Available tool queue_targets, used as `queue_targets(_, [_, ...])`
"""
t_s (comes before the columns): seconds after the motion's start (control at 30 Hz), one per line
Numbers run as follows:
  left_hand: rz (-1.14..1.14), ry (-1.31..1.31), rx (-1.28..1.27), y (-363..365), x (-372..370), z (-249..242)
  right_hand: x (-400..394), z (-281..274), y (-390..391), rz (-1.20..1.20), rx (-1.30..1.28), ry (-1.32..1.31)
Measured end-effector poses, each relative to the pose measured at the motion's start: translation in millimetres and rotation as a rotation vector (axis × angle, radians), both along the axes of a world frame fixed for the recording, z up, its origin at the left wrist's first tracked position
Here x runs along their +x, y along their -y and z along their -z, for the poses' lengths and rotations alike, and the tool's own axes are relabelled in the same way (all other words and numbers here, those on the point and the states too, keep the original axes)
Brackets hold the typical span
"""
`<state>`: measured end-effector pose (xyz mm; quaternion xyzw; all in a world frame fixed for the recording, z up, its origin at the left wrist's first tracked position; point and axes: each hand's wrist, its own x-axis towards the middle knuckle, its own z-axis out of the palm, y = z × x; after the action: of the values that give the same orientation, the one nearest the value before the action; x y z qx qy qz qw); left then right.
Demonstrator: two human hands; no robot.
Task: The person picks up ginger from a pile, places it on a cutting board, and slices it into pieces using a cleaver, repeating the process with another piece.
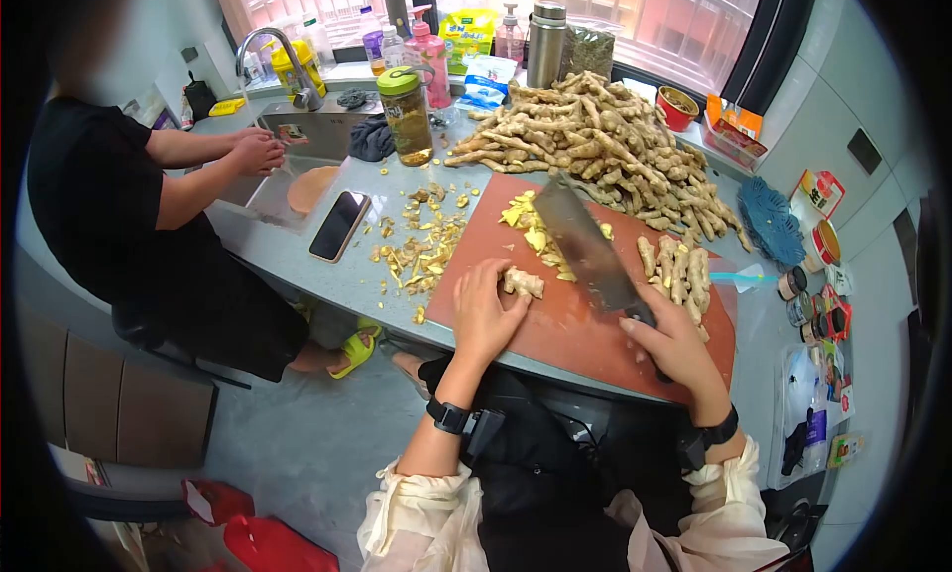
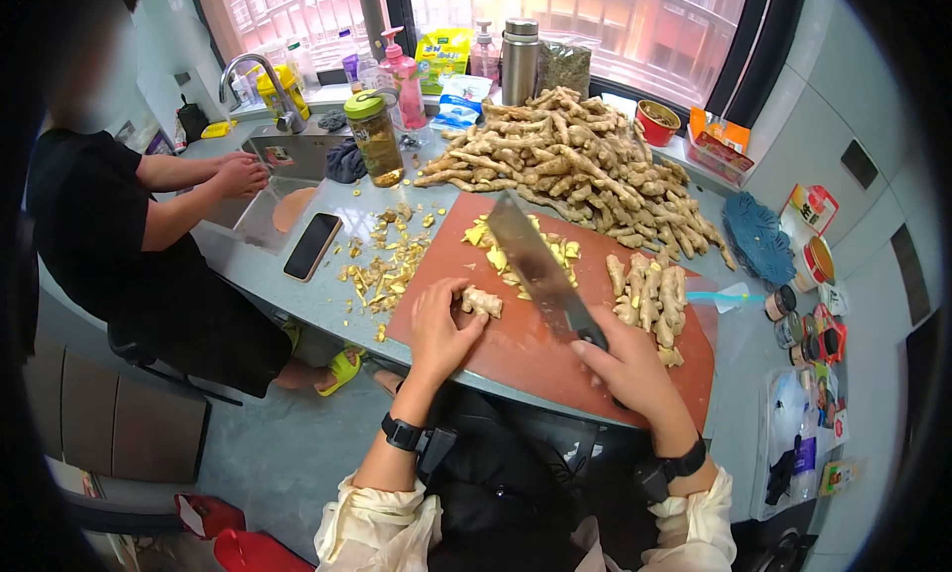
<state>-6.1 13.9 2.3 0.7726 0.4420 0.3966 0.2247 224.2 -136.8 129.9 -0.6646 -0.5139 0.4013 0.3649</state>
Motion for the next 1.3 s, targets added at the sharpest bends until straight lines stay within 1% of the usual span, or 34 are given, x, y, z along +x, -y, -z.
queue_targets(0.03, [0.006,0.002,-0.001,0,0,1,-2,2,-5,0.006,-0.001,0.002])
queue_targets(0.1, [-0.014,0.023,-0.009,0,1,1,-6,7,-18,-0.151,0.181,0.365])
queue_targets(0.13, [-0.01,0.025,-0.011,0,1,2,-9,1,-21,-0.159,0.107,0.391])
queue_targets(0.17, [-0.002,0.029,-0.02,0,0,0,-11,1,-24,-0.156,0.105,0.394])
queue_targets(0.23, [0.008,0.034,-0.03,0,0,0,-13,6,-29,-0.199,0.132,0.483])
queue_targets(0.4, [-0.029,0.041,0.031,2,2,0,-13,11,-35,-0.242,0.124,0.531])
queue_targets(0.67, [-0.014,0.039,0.051,2,1,-1,-10,13,-41,-0.286,0.099,0.621])
queue_targets(0.77, [-0.023,0.024,0.062,2,1,0,-10,10,-45,-0.322,0.067,0.639])
queue_targets(0.83, [-0.024,0.023,0.076,2,2,0,-9,9,-47,-0.34,-0.004,0.686])
queue_targets(1.03, [-0.028,0.0,0.091,3,3,-2,-13,3,-57,-0.371,-0.057,0.699])
queue_targets(1.13, [-0.011,0.016,0.049,3,3,-4,-18,8,-62,-0.356,-0.06,0.682])
queue_targets(1.23, [-0.028,0.009,0.078,4,3,-4,-22,25,-69,-0.312,-0.08,0.66])
queue_targets(1.3, [-0.032,0.004,0.092,3,3,-4,-24,26,-71,-0.304,-0.05,0.648])
